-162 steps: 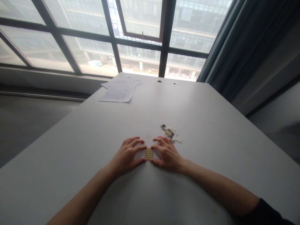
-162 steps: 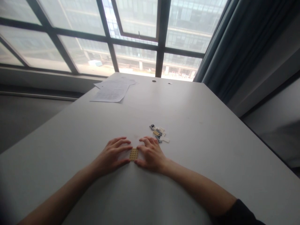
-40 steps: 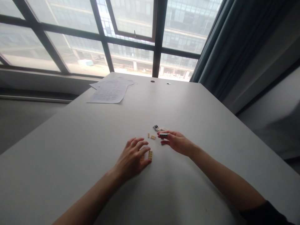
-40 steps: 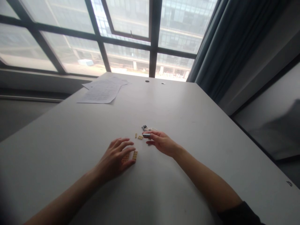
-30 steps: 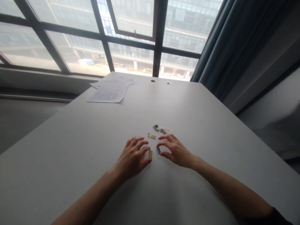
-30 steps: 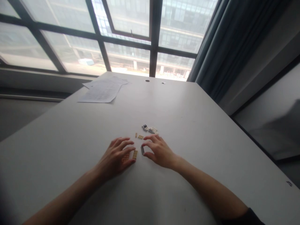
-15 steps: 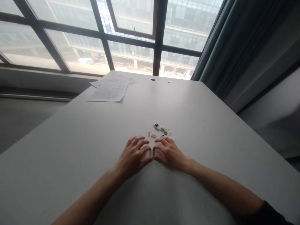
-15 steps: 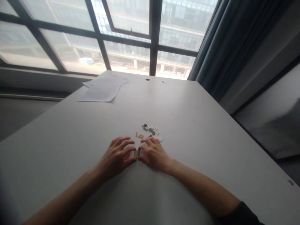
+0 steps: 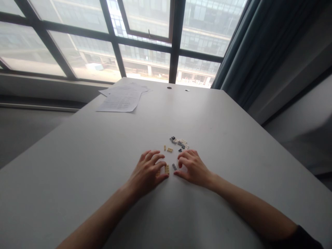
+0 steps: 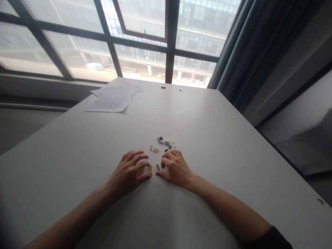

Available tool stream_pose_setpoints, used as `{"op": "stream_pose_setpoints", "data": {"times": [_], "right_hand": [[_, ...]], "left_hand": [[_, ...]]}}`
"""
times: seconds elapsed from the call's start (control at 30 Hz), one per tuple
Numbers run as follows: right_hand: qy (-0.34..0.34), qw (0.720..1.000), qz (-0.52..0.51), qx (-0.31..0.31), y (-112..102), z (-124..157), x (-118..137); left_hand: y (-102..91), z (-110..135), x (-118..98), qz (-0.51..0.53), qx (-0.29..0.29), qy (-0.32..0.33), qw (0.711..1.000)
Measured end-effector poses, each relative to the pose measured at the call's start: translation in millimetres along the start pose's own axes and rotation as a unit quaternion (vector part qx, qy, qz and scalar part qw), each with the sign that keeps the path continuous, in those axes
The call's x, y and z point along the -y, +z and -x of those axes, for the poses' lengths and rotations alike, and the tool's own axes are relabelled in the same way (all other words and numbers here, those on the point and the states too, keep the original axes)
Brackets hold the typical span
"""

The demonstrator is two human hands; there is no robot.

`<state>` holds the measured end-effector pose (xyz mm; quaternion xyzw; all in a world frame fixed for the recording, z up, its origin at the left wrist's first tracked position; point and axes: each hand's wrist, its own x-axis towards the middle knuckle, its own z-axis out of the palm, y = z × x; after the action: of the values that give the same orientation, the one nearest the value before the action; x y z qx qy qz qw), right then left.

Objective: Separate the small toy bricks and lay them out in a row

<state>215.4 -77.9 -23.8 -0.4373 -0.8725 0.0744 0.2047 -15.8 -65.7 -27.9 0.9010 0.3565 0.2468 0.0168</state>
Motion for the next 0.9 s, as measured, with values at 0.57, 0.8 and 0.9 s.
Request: {"op": "stream_pose_setpoints", "data": {"times": [0.57,0.8,0.9], "right_hand": [[-0.011,0.999,-0.035,0.017,16,-10,-1],[-0.031,0.997,-0.067,0.018,12,-7,-2],[-0.021,0.997,-0.075,0.013,13,-7,-5]], "left_hand": [[2.8,1,2,0.002,0.004,-0.004,1.000],[2.9,0,2,-0.001,0.016,-0.009,1.000],[2.2,0,2,0.000,0.016,-0.006,1.000]]}}
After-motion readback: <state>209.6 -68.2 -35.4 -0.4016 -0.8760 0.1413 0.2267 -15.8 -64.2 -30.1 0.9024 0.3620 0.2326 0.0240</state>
